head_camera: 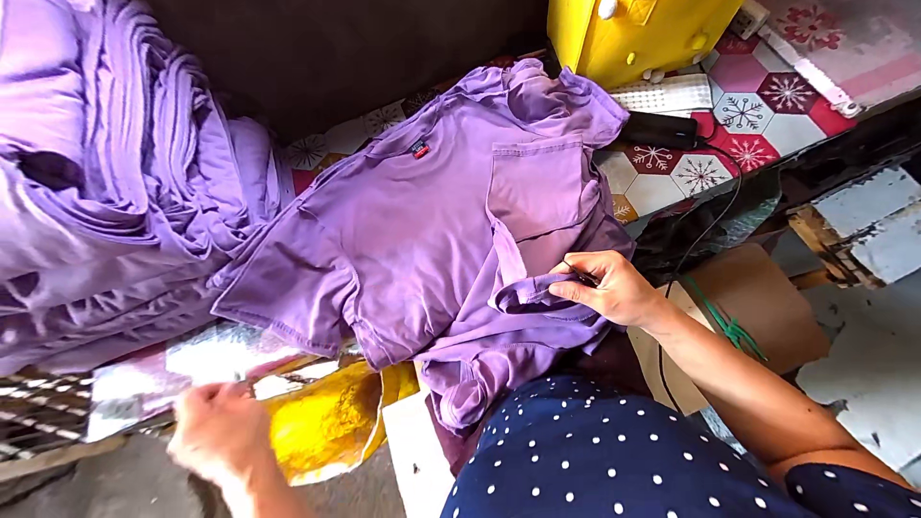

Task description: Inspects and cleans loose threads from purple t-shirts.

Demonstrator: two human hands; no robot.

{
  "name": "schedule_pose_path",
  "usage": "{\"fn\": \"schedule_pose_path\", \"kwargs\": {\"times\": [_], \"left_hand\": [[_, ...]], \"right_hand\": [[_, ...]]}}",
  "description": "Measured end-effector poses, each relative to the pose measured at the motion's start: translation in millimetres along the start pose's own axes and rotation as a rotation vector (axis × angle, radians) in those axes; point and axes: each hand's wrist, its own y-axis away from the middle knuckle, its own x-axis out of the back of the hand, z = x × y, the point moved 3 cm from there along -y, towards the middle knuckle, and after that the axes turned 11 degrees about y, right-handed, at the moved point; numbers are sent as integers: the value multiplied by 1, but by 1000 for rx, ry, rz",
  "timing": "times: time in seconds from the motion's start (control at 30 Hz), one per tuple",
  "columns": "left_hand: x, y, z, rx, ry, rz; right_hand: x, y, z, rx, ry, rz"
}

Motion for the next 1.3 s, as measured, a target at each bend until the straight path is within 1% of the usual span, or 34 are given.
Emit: {"fn": "schedule_pose_path", "kwargs": {"times": [0.07, 0.1, 0.13, 0.17, 0.2, 0.23, 0.27, 0.33, 0.4, 0.43, 0.47, 0.5, 0.53, 0.57, 0.6, 0.67, 0.7, 0.77, 0.83, 0.93, 1.0, 1.1, 1.13, 1.2, 1.23, 1.27, 1.3], "left_hand": [[18, -3, -68, 389, -269, 69], [23, 1, -88, 519, -363, 67], [24, 7, -90, 566, -390, 54], [23, 16, -73, 481, -310, 58], [17, 25, -43, 265, -141, 68], [5, 35, -2, 6, 77, 46], [-11, 47, 42, -191, 272, -25], [-48, 70, 124, -403, 600, -226], [-80, 91, 187, -522, 868, -520], [-91, 100, 213, -568, 955, -676], [-98, 108, 233, -601, 1007, -816], [-103, 114, 247, -598, 1034, -931], [-107, 118, 257, -541, 1051, -1028], [-109, 123, 263, -448, 1056, -1099], [-111, 127, 266, -360, 1064, -1125], [-110, 134, 268, -243, 1098, -1080], [-109, 138, 268, -206, 1117, -1043], [-106, 144, 267, -182, 1128, -973], [-104, 148, 267, -203, 1108, -923], [-101, 153, 269, -267, 1072, -840], [-101, 157, 271, -360, 1050, -761], [-101, 164, 272, -529, 946, -623], [-102, 166, 272, -550, 913, -594], [-105, 167, 271, -548, 878, -589], [-107, 165, 270, -536, 882, -602], [-108, 163, 269, -518, 901, -622], [-108, 159, 268, -491, 917, -649]], "right_hand": [[-3, 0, 0, -51, -38, 5], [-5, -1, 0, -68, -48, 9], [-7, -2, -1, -78, -53, 10], [-8, -3, -2, -83, -51, 7], [-10, -4, -4, -88, -43, -1], [-10, -5, -5, -89, -29, -12], [-11, -6, -7, -84, -13, -30], [-9, -10, -11, -48, 14, -77], [-4, -12, -15, 8, 45, -128], [-1, -14, -16, 38, 63, -149], [4, -15, -17, 65, 83, -161], [9, -16, -16, 81, 109, -158], [14, -16, -14, 82, 143, -123], [18, -15, -12, 64, 191, -44], [20, -12, -11, 32, 257, 65], [19, -2, -16, -11, 379, 288], [16, 5, -21, -14, 388, 372], [7, 18, -33, 1, 316, 439], [-5, 27, -39, 17, 285, 422], [-14, 29, -39, 37, 368, 437], [-14, 27, -37, 26, 415, 448], [-18, 24, -35, 17, 493, 456], [-21, 24, -34, 27, 538, 463], [-27, 21, -30, 45, 636, 475], [-30, 19, -28, 42, 635, 460], [-31, 19, -26, 21, 561, 425], [-29, 18, -25, -20, 403, 380]]}}
